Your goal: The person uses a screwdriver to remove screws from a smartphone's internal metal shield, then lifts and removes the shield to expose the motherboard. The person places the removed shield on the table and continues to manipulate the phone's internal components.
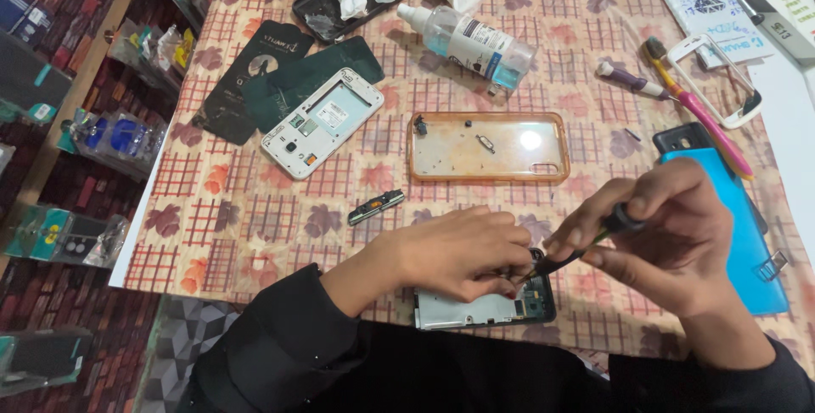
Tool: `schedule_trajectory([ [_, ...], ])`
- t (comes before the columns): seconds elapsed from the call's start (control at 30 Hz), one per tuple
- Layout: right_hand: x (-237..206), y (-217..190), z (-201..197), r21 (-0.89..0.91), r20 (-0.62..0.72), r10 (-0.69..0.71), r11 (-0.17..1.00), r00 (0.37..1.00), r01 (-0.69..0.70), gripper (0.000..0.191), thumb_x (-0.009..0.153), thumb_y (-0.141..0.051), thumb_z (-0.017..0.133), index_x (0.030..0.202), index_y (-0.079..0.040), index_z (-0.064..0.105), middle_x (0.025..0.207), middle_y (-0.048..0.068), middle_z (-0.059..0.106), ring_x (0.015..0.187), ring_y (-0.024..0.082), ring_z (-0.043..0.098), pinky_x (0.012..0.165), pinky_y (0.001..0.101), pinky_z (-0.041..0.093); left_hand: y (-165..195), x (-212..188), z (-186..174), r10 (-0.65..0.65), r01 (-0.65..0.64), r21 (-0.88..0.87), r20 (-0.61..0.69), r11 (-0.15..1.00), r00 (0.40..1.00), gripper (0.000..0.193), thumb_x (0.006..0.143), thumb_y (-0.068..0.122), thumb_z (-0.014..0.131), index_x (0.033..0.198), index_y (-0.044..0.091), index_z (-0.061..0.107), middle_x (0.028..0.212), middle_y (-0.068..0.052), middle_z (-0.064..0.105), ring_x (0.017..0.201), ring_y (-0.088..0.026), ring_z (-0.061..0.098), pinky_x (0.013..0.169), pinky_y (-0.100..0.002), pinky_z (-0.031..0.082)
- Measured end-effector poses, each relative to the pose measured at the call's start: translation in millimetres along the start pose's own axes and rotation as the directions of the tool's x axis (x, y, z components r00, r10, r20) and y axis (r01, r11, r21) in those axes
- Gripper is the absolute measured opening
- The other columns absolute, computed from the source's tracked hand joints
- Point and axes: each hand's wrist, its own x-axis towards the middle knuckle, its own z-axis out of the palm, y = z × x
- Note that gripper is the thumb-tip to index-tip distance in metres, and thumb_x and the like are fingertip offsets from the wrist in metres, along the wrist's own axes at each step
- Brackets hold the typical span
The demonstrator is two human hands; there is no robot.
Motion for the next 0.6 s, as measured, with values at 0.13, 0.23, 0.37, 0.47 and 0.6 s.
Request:
schedule_trajectory([
  [0.13, 0, 0, -4, 0.016, -0.054, -0.025, 1.0, 0.998, 0.026, 0.047, 0.092, 0.014, 0.071, 0.12, -0.011, 0.043, 0.099, 0.02, 0.069, 0.099, 0.032, 0.076, 0.089, 0.0481, 0.068, 4, 1, -2, -0.006, 0.006, 0.009, 0.007, 1.0, 1.0, 0.021, 0.097, 0.031, 0.064, 0.099, 0.01, 0.061, 0.092, -0.004, 0.057, 0.093, -0.023, 0.056, 0.086, -0.041, 0.046],
  [0.23, -1, 0, -5, 0.003, -0.056, -0.02, 1.0, 0.998, 0.02, 0.051, 0.089, 0.013, 0.073, 0.122, -0.012, 0.043, 0.1, 0.02, 0.069, 0.1, 0.032, 0.076, 0.087, 0.0481, 0.069, 9, 1, -2, -0.017, 0.018, 0.018, -0.043, 1.0, 0.999, 0.017, 0.102, 0.026, 0.06, 0.101, 0.01, 0.056, 0.095, -0.005, 0.056, 0.093, -0.025, 0.056, 0.085, -0.042, 0.046],
  [0.37, -1, 0, -5, -0.013, -0.061, 0.005, 1.0, 0.998, -0.006, 0.053, 0.088, 0.012, 0.075, 0.122, -0.011, 0.042, 0.103, 0.021, 0.068, 0.103, 0.031, 0.074, 0.089, 0.0489, 0.067, 12, 3, -4, -0.051, 0.051, -0.005, -0.101, 0.999, 0.994, 0.016, 0.101, 0.024, 0.06, 0.102, 0.009, 0.052, 0.096, -0.007, 0.055, 0.093, -0.027, 0.056, 0.083, -0.044, 0.047],
  [0.47, 1, 1, -6, -0.03, -0.091, 0.001, 1.0, 0.996, -0.004, 0.054, 0.088, 0.012, 0.075, 0.124, -0.011, 0.042, 0.106, 0.021, 0.068, 0.105, 0.029, 0.073, 0.092, 0.0486, 0.067, 13, 2, -7, -0.041, 0.039, -0.021, -0.147, 0.999, 0.988, 0.016, 0.1, 0.021, 0.061, 0.102, 0.008, 0.051, 0.098, -0.008, 0.053, 0.094, -0.029, 0.056, 0.081, -0.044, 0.047],
  [0.6, 3, 3, -7, -0.037, -0.122, -0.001, 0.999, 0.993, -0.003, 0.052, 0.088, 0.012, 0.075, 0.121, -0.01, 0.042, 0.108, 0.02, 0.067, 0.107, 0.028, 0.072, 0.094, 0.0484, 0.067, 15, 3, -4, -0.027, 0.035, 0.041, -0.167, 0.999, 0.986, 0.015, 0.096, 0.016, 0.062, 0.102, 0.006, 0.053, 0.099, -0.01, 0.052, 0.094, -0.03, 0.055, 0.08, -0.044, 0.046],
])
